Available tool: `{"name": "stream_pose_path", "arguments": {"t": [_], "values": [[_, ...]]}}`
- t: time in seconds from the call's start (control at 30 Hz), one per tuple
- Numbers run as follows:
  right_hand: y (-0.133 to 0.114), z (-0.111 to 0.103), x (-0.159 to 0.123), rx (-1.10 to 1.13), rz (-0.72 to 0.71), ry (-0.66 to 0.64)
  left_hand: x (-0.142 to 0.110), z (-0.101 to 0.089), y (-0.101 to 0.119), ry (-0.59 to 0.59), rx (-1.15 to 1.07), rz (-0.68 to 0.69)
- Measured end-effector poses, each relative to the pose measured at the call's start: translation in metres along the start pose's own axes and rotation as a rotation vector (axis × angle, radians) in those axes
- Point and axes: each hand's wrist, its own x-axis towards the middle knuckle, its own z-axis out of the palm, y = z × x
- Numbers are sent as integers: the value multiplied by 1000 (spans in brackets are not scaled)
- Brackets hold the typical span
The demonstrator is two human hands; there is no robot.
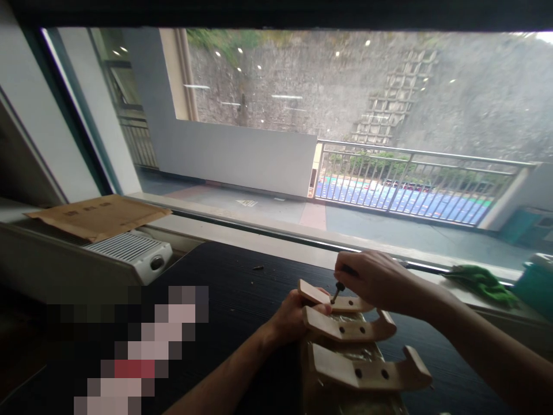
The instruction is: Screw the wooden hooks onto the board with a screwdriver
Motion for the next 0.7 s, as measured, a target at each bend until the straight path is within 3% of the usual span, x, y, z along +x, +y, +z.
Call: {"name": "stream_pose_path", "arguments": {"t": [0.17, 0.47, 0.6, 0.7], "values": [[-4, 4, -1, -8, 177, 48, 1, -4, -9, 15, 9, 4], [-9, -8, -6, -59, -154, -23, -1, 5, 11, -23, 24, 30], [-7, -1, 1, -25, -82, -3, 0, 3, 5, 3, 11, 4], [-5, 4, 5, 43, 57, 30, 2, -1, -6, 29, -8, -22]]}}
